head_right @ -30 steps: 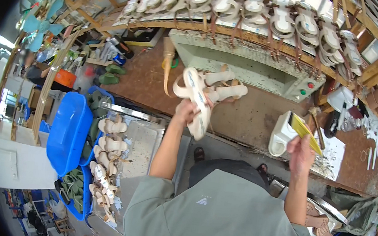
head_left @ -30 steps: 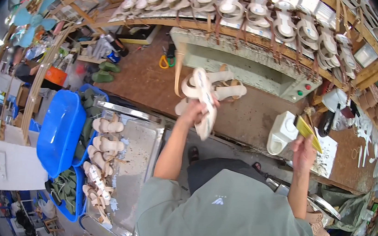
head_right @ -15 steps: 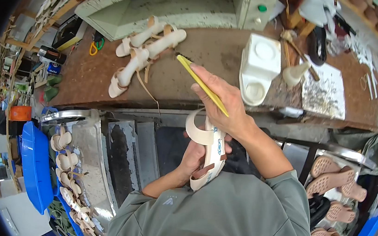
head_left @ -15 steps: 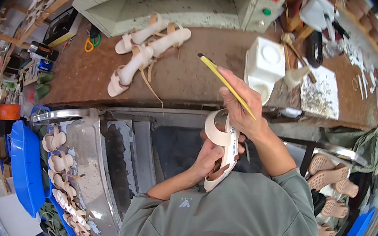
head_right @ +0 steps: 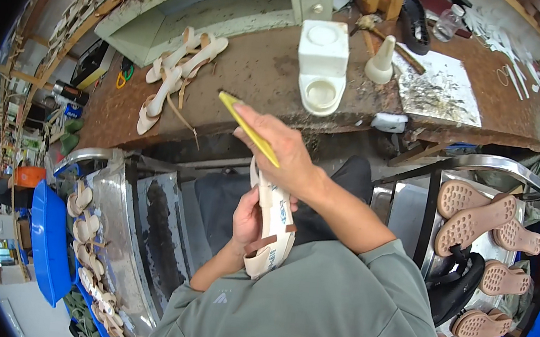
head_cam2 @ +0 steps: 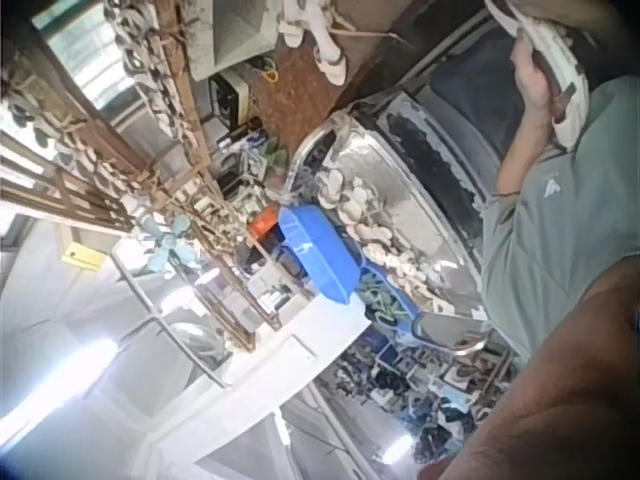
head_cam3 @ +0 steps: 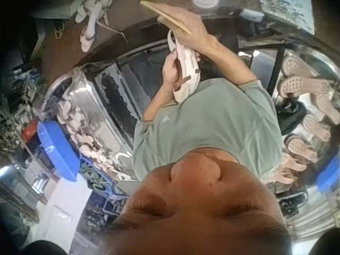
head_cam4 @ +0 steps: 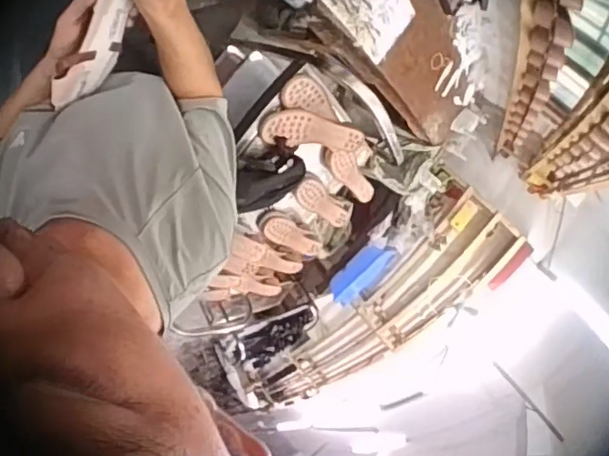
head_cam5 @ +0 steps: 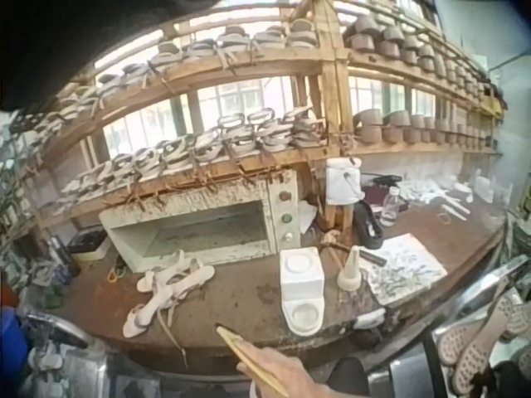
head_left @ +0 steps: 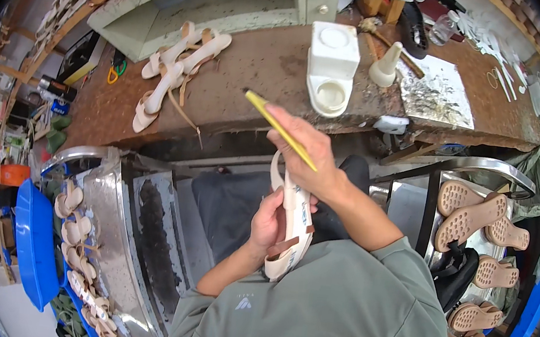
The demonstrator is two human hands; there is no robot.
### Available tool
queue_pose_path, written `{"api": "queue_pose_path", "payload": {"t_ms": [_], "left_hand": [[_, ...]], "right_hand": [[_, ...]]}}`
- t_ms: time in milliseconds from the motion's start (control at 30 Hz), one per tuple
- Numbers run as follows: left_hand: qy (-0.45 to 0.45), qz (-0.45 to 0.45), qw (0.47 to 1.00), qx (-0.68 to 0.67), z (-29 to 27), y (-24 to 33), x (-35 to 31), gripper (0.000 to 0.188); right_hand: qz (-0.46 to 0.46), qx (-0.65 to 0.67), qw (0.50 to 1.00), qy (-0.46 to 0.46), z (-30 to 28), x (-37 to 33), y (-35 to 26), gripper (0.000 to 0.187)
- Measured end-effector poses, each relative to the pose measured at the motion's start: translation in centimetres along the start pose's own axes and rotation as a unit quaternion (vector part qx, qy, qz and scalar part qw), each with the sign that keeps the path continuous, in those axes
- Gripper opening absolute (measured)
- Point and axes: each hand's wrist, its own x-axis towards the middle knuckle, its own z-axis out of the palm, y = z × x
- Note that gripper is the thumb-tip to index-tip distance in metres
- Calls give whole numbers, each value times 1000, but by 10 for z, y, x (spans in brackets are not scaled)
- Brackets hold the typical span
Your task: The person applies glue to the sole and strap areas of a beige high-heeled shoe using a brush. They repeatedly dip the brush into a white container and spread the adhesive on the shoe's bottom and sides before placing it on a workbench.
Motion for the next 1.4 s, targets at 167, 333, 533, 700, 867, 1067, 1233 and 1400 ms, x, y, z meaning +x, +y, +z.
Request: {"api": "queue_pose_path", "payload": {"t_ms": [167,333,533,700,867,1067,1233,1400], "left_hand": [[91,34,995,33,-2,5,16,45],[179,69,981,24,-10,42,46,41],[178,89,978,66,-4,58,82,46],[206,94,973,36,-4,61,101,40],[217,98,971,37,-1,62,115,41],[193,104,974,52,13,67,118,43],[57,74,993,-70,34,74,108,43],[113,69,991,-4,61,76,89,48]], "right_hand": [[132,61,987,71,-32,-5,39,25],[357,114,921,107,-101,-9,93,20],[321,-74,944,14,-96,-6,117,13],[326,-92,941,-24,-91,-2,123,13],[337,-61,939,-12,-90,-3,131,11],[451,74,888,51,-96,2,118,13],[345,216,903,138,-70,7,62,10],[202,183,960,59,-54,11,45,15]]}}
